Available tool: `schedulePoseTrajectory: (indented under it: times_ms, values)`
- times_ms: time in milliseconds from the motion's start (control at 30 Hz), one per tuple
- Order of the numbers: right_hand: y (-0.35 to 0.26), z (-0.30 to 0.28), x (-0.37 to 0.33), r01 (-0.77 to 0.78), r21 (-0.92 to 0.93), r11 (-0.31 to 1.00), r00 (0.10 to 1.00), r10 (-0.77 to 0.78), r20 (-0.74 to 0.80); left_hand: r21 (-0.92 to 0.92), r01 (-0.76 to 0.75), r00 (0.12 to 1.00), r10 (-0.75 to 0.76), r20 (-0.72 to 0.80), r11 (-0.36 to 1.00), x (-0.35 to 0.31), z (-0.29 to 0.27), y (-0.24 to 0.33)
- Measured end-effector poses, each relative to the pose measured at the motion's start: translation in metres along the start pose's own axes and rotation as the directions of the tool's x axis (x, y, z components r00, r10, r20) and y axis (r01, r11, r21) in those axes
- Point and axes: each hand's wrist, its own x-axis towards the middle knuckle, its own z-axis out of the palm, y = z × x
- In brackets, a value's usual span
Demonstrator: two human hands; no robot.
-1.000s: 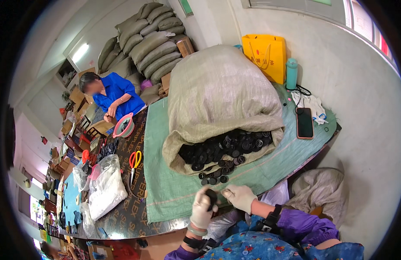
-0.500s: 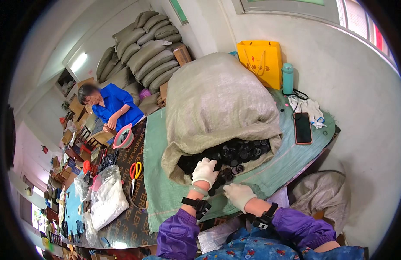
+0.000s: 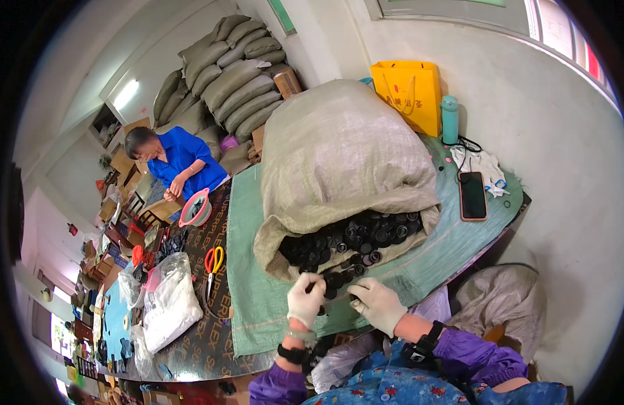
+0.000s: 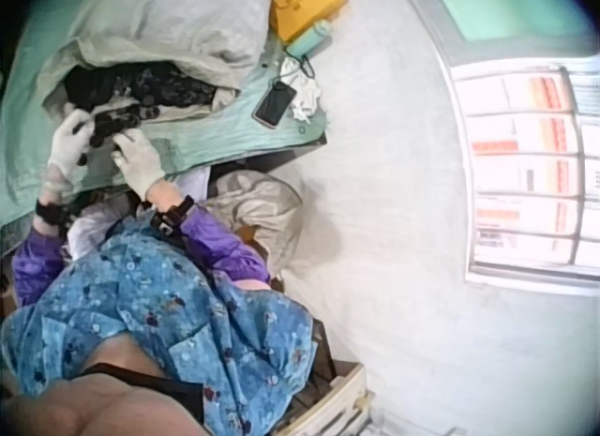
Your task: Assembling small black plastic circular components by hand from a large burlap sack.
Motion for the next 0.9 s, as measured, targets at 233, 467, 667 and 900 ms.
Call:
schedulePoseTrajectory:
  times_ms: [233, 467, 667, 900]
  values:
    - [-0.013, 0.009, -0.014, 0.016, 0.093, 0.996, 0.98, -0.034, 0.198, -0.718, 0.423, 0.904, -0.206, 0.374, 0.552, -0.081, 0.003, 0.022]
    - [-0.025, 0.008, -0.021, -0.025, 0.307, 0.951, 0.99, -0.018, 0.137, -0.533, 0.306, 0.932, -0.134, 0.338, 0.789, -0.106, -0.001, 0.019]
    - [-0.025, 0.007, -0.012, -0.583, 0.55, 0.598, 0.802, 0.312, 0.509, 0.022, -0.264, 0.962, 0.262, 0.072, 0.964, -0.105, 0.006, -0.001]
    - [-0.033, 0.009, -0.021, 0.143, 0.16, 0.977, 0.962, -0.175, 0.209, -0.698, 0.479, 0.872, -0.196, 0.449, 0.533, -0.111, -0.017, 0.015]
